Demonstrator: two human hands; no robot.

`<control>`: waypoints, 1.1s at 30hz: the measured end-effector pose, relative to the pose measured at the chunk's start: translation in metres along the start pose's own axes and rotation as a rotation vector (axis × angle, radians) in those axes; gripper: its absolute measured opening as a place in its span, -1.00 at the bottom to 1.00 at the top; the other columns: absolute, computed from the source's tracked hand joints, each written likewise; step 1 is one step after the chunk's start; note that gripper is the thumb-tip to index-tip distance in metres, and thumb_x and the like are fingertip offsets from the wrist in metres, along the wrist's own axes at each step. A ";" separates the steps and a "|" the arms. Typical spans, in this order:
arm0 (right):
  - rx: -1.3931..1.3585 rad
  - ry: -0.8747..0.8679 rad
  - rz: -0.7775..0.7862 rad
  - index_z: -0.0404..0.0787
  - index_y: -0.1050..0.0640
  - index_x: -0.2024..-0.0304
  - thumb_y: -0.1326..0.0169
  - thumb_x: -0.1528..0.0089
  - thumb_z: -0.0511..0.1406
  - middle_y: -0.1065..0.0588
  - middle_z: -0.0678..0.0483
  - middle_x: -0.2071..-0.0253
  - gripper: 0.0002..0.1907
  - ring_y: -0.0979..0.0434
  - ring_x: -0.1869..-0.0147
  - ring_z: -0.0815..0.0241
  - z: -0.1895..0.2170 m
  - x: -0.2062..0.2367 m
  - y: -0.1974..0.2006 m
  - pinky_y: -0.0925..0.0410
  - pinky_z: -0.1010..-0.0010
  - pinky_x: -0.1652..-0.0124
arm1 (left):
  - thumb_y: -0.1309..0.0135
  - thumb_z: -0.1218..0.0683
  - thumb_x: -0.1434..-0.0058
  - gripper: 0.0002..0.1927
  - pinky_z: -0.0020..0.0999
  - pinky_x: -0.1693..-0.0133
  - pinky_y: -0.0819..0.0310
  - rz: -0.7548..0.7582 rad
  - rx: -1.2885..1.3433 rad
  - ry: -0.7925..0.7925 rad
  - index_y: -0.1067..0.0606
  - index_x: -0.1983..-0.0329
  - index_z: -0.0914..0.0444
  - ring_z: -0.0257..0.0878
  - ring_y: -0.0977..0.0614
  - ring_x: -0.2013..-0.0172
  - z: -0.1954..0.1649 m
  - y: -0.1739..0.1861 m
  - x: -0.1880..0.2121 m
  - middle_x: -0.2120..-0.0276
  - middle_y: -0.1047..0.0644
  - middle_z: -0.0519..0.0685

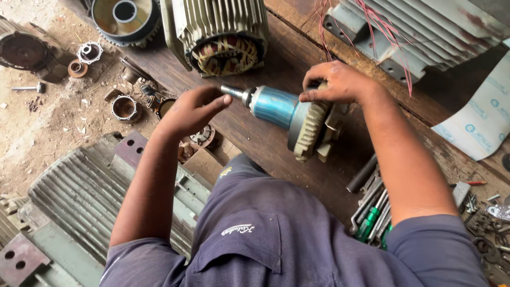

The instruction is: The person carries an electric motor rotor with cooling fans across the workshop and sets it on the bench. They fit the rotor into the motor stator housing, work at the housing opening with both hands, and press the fan and end components onto the rotor shaft to seat the assembly.

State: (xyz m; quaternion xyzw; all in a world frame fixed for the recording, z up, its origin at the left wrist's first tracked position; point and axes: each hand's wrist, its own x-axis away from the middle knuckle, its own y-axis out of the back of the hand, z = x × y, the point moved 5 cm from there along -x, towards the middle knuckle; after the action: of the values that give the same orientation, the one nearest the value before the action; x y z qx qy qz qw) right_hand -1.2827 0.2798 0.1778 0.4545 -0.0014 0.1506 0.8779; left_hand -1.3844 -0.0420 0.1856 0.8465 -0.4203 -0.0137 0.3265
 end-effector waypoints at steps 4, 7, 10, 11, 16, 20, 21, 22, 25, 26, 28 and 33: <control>-0.084 -0.041 0.117 -0.22 -0.63 0.26 -0.26 -0.10 0.10 -0.61 -0.02 0.24 -0.47 -0.61 0.06 0.02 0.010 -0.011 0.000 -0.41 0.22 0.05 | 0.03 -0.37 -0.24 -0.36 -0.23 0.14 -0.56 0.281 0.119 0.122 -0.59 -0.01 0.23 -0.21 -0.64 0.16 0.035 -0.025 -0.012 0.14 -0.69 -0.02; -0.075 -0.144 0.251 -0.21 -0.66 0.32 -0.26 -0.05 0.09 -0.63 -0.04 0.29 -0.49 -0.64 0.14 0.02 0.015 -0.015 0.003 -0.44 0.22 0.14 | 0.07 -0.45 -0.19 -0.25 -0.26 0.14 -0.55 0.590 0.206 0.162 -0.62 -0.04 0.24 -0.25 -0.66 0.10 0.055 -0.073 -0.019 0.12 -0.70 -0.04; 0.067 -0.104 0.299 -0.26 -0.66 0.35 -0.32 -0.01 0.13 -0.60 -0.08 0.32 -0.42 -0.60 0.18 -0.05 0.034 -0.024 -0.009 -0.43 0.17 0.18 | 0.06 -0.48 -0.17 -0.14 -0.25 0.05 -0.54 0.837 0.162 0.191 -0.41 -0.29 0.22 -0.24 -0.65 0.05 0.060 -0.134 -0.017 0.00 -0.61 -0.03; 0.140 -0.057 0.286 -0.29 -0.65 0.36 -0.35 0.00 0.15 -0.58 -0.10 0.32 -0.38 -0.58 0.19 -0.09 0.040 -0.027 -0.008 -0.43 0.16 0.19 | 0.05 -0.47 -0.15 -0.11 -0.21 0.05 -0.57 0.875 0.207 0.235 -0.35 -0.34 0.22 -0.20 -0.64 0.05 0.059 -0.153 -0.014 -0.04 -0.58 0.00; 0.134 0.044 0.222 -0.30 -0.62 0.49 -0.31 -0.04 0.10 -0.54 -0.07 0.38 -0.43 -0.56 0.20 -0.10 0.053 -0.027 -0.011 -0.42 0.12 0.20 | 0.07 -0.45 -0.21 -0.15 -0.24 0.07 -0.54 0.840 0.393 0.059 -0.46 -0.27 0.29 -0.18 -0.64 0.08 0.042 -0.206 0.000 -0.01 -0.64 0.07; 0.134 0.154 0.223 -0.27 -0.64 0.43 -0.30 -0.08 0.10 -0.54 -0.09 0.35 -0.46 -0.56 0.20 -0.11 0.053 -0.021 -0.021 -0.42 0.13 0.19 | 0.06 -0.40 -0.24 -0.22 -0.28 0.10 -0.55 0.716 0.538 0.065 -0.42 -0.31 0.22 -0.22 -0.62 0.08 0.038 -0.234 0.013 0.00 -0.61 0.04; 0.162 0.182 0.203 -0.28 -0.64 0.42 -0.31 -0.08 0.09 -0.54 -0.10 0.34 -0.46 -0.56 0.20 -0.12 0.053 -0.021 -0.022 -0.42 0.13 0.20 | 0.07 -0.39 -0.25 -0.23 -0.28 0.12 -0.55 0.634 0.561 0.078 -0.43 -0.30 0.22 -0.22 -0.62 0.09 0.039 -0.239 0.014 0.02 -0.61 0.04; 0.185 0.211 0.183 -0.28 -0.65 0.40 -0.31 -0.08 0.09 -0.55 -0.11 0.33 -0.46 -0.56 0.20 -0.12 0.053 -0.020 -0.024 -0.42 0.13 0.20 | 0.07 -0.39 -0.26 -0.24 -0.28 0.14 -0.55 0.554 0.584 0.096 -0.44 -0.29 0.23 -0.21 -0.62 0.10 0.041 -0.244 0.017 0.03 -0.61 0.04; 0.212 0.174 0.166 -0.30 -0.65 0.36 -0.30 -0.11 0.11 -0.56 -0.14 0.33 -0.43 -0.58 0.23 -0.12 0.053 -0.015 -0.026 -0.42 0.13 0.21 | 0.10 -0.38 -0.31 -0.26 -0.28 0.12 -0.54 0.366 0.854 0.156 -0.43 -0.28 0.26 -0.19 -0.63 0.11 0.040 -0.264 0.031 0.03 -0.60 0.03; 0.212 0.140 0.158 -0.31 -0.65 0.34 -0.29 -0.12 0.12 -0.56 -0.15 0.34 -0.41 -0.59 0.24 -0.11 0.053 -0.013 -0.026 -0.43 0.13 0.22 | 0.11 -0.38 -0.33 -0.26 -0.28 0.11 -0.53 0.311 0.970 0.171 -0.42 -0.28 0.27 -0.18 -0.63 0.11 0.040 -0.271 0.038 0.02 -0.60 0.02; 0.278 0.101 0.179 -0.29 -0.66 0.31 -0.26 -0.14 0.17 -0.58 -0.16 0.35 -0.38 -0.59 0.25 -0.11 0.056 -0.012 -0.027 -0.43 0.12 0.21 | 0.14 -0.39 -0.32 -0.27 -0.27 0.12 -0.54 0.220 1.015 0.216 -0.42 -0.28 0.23 -0.22 -0.62 0.12 0.041 -0.285 0.056 0.02 -0.60 0.00; 0.371 -0.020 0.236 -0.26 -0.67 0.15 -0.26 -0.08 0.23 -0.61 -0.17 0.30 -0.29 -0.63 0.22 -0.11 0.055 -0.016 -0.032 -0.45 0.12 0.18 | 0.19 -0.41 -0.31 -0.26 -0.28 0.15 -0.53 0.116 1.041 0.277 -0.43 -0.27 0.21 -0.23 -0.64 0.13 0.041 -0.318 0.108 0.03 -0.61 -0.04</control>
State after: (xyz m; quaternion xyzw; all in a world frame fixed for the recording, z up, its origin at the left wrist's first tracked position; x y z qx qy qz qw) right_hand -1.2818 0.2139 0.1822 0.6064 -0.0354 0.2453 0.7555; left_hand -1.1036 -0.0044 0.0012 0.8657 -0.3705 0.3261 -0.0834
